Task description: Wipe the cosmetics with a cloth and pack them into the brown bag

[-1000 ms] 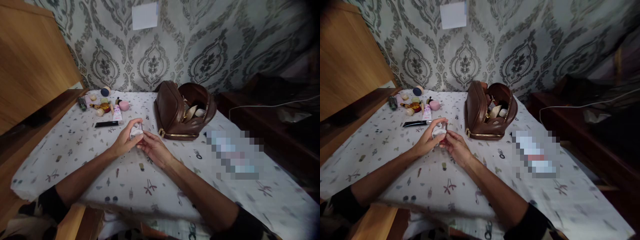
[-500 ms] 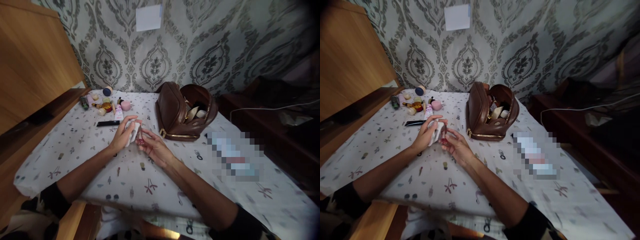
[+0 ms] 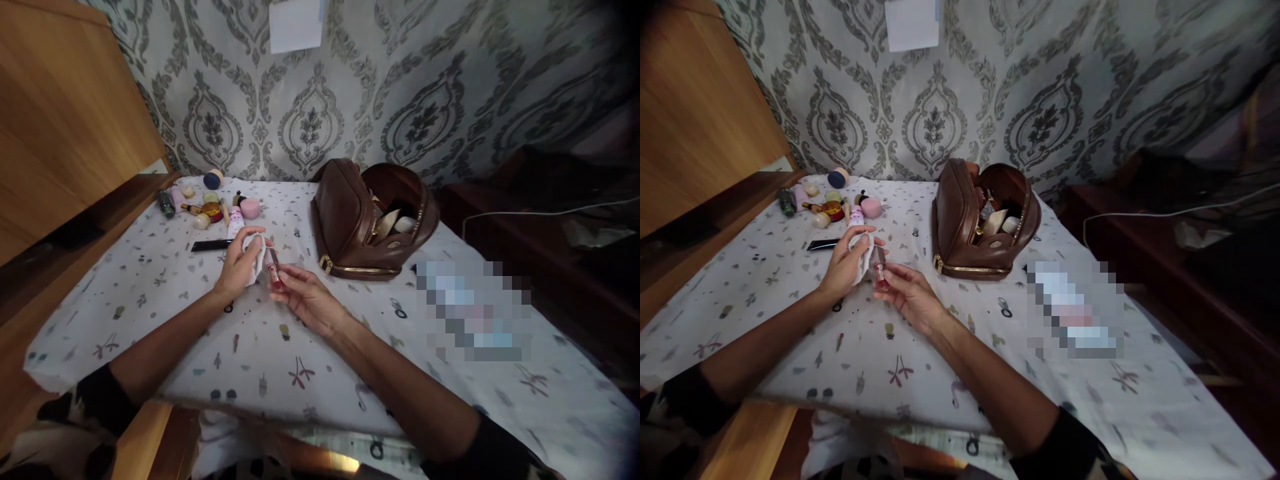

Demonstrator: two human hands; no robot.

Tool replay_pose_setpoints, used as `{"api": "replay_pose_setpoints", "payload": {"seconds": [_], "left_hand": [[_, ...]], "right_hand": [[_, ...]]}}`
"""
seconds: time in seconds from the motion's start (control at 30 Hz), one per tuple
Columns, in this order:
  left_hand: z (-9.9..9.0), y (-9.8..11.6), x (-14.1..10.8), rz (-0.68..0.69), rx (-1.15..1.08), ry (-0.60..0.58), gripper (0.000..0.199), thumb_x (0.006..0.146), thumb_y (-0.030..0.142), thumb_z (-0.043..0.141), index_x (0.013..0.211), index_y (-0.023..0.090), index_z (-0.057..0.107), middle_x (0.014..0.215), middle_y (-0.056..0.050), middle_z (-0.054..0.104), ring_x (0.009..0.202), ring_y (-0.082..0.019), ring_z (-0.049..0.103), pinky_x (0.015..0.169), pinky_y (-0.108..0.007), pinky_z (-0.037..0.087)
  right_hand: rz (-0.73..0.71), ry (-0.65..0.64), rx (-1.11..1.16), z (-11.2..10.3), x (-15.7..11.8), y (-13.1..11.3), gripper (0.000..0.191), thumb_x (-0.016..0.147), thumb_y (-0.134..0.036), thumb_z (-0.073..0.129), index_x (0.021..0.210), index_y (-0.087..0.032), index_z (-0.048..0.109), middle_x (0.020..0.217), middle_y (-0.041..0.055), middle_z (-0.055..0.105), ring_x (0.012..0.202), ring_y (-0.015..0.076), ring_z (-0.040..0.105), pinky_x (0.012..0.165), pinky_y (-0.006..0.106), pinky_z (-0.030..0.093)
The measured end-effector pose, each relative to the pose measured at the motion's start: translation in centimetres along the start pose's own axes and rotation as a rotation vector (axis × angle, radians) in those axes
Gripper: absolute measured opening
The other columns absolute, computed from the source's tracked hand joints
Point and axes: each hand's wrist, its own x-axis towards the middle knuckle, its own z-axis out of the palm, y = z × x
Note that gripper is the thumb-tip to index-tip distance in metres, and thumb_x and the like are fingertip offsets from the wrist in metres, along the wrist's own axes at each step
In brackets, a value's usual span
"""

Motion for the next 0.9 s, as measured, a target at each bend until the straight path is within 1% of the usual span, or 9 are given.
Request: {"api": "replay_pose_setpoints", "payload": {"seconds": [0.13, 0.2, 0.27, 0.37, 0.5, 0.63, 0.73, 0.8, 0.9], "left_hand": [[0.4, 0.4, -0.7, 0.124, 0.112, -0.16, 0.041, 0.093, 0.045, 0.057, 0.128, 0.024, 0.052, 0.129, -0.008, 0.064, 0.107, -0.018, 0.064, 0.092, -0.031, 0.051], [0.6, 0.6, -1.2, 0.185, 0.231, -0.248, 0.049, 0.092, 0.042, 0.06, 0.135, 0.024, 0.048, 0.138, -0.009, 0.058, 0.115, -0.021, 0.06, 0.097, -0.031, 0.048], [0.7, 0.7, -1.4, 0.185, 0.333, -0.268, 0.051, 0.092, 0.04, 0.059, 0.137, 0.022, 0.046, 0.13, -0.009, 0.06, 0.106, -0.02, 0.062, 0.091, -0.031, 0.05], [0.5, 0.8, -1.1, 0.181, 0.413, -0.153, 0.041, 0.094, 0.04, 0.056, 0.128, 0.019, 0.051, 0.104, -0.006, 0.066, 0.087, -0.017, 0.062, 0.082, -0.03, 0.05], [0.3, 0.8, -0.6, 0.116, 0.283, -0.081, 0.034, 0.094, 0.046, 0.054, 0.116, 0.02, 0.056, 0.089, -0.002, 0.065, 0.072, -0.013, 0.059, 0.069, -0.026, 0.049], [0.6, 1.1, -0.9, -0.039, 0.133, -0.182, 0.042, 0.092, 0.054, 0.055, 0.119, 0.021, 0.054, 0.089, -0.002, 0.066, 0.06, -0.011, 0.057, 0.056, -0.023, 0.047], [0.7, 1.5, -1.2, -0.086, 0.123, -0.302, 0.049, 0.091, 0.054, 0.056, 0.128, 0.022, 0.053, 0.081, 0.0, 0.064, 0.058, -0.012, 0.057, 0.053, -0.022, 0.047], [0.5, 1.7, -1.3, -0.07, 0.123, -0.378, 0.054, 0.089, 0.051, 0.061, 0.133, 0.022, 0.051, 0.087, -0.002, 0.065, 0.065, -0.014, 0.06, 0.059, -0.024, 0.05], [0.1, 1.8, -1.0, -0.047, 0.134, -0.484, 0.067, 0.082, 0.041, 0.073, 0.14, 0.023, 0.046, 0.112, -0.007, 0.066, 0.089, -0.019, 0.066, 0.075, -0.027, 0.054]], "right_hand": [[-0.039, 0.089, 0.09, -0.5, 0.3, -0.3, 0.032, 0.062, -0.026, 0.092, 0.086, -0.017, 0.072, 0.077, -0.0005, 0.072, 0.074, 0.0119, 0.069, 0.073, 0.024, 0.06], [-0.038, 0.086, 0.07, -0.4, 0.2, -0.3, 0.036, 0.061, -0.028, 0.092, 0.089, -0.018, 0.072, 0.078, -0.0006, 0.072, 0.073, 0.0119, 0.069, 0.068, 0.024, 0.06], [-0.035, 0.049, 0.011, -0.2, -0.1, -0.2, 0.038, 0.062, -0.032, 0.092, 0.092, -0.018, 0.073, 0.08, -0.0003, 0.072, 0.072, 0.0121, 0.067, 0.061, 0.022, 0.058], [-0.02, -0.004, -0.085, 0.4, -0.4, -0.1, 0.038, 0.064, -0.036, 0.09, 0.093, -0.017, 0.074, 0.08, -0.0003, 0.07, 0.069, 0.0101, 0.065, 0.055, 0.018, 0.053], [0.017, -0.017, -0.122, 0.6, -0.4, 0.0, 0.043, 0.059, -0.034, 0.092, 0.093, -0.016, 0.072, 0.077, -0.0008, 0.07, 0.065, 0.0087, 0.063, 0.053, 0.017, 0.046], [-0.015, 0.05, -0.066, 0.3, -0.2, 0.0, 0.046, 0.055, -0.03, 0.094, 0.091, -0.017, 0.068, 0.074, -0.0017, 0.07, 0.067, 0.0107, 0.064, 0.054, 0.019, 0.044], [-0.073, 0.088, -0.052, 0.1, 0.0, -0.1, 0.046, 0.054, -0.029, 0.094, 0.089, -0.019, 0.065, 0.07, -0.0031, 0.069, 0.067, 0.0111, 0.064, 0.059, 0.021, 0.047], [-0.137, 0.106, -0.062, 0.1, 0.0, -0.2, 0.047, 0.054, -0.031, 0.094, 0.087, -0.02, 0.063, 0.069, -0.0039, 0.069, 0.064, 0.0112, 0.064, 0.063, 0.023, 0.049], [-0.221, 0.134, -0.065, 0.1, 0.1, -0.5, 0.049, 0.053, -0.033, 0.094, 0.088, -0.021, 0.062, 0.071, -0.0041, 0.07, 0.066, 0.0121, 0.065, 0.069, 0.026, 0.052]]}}
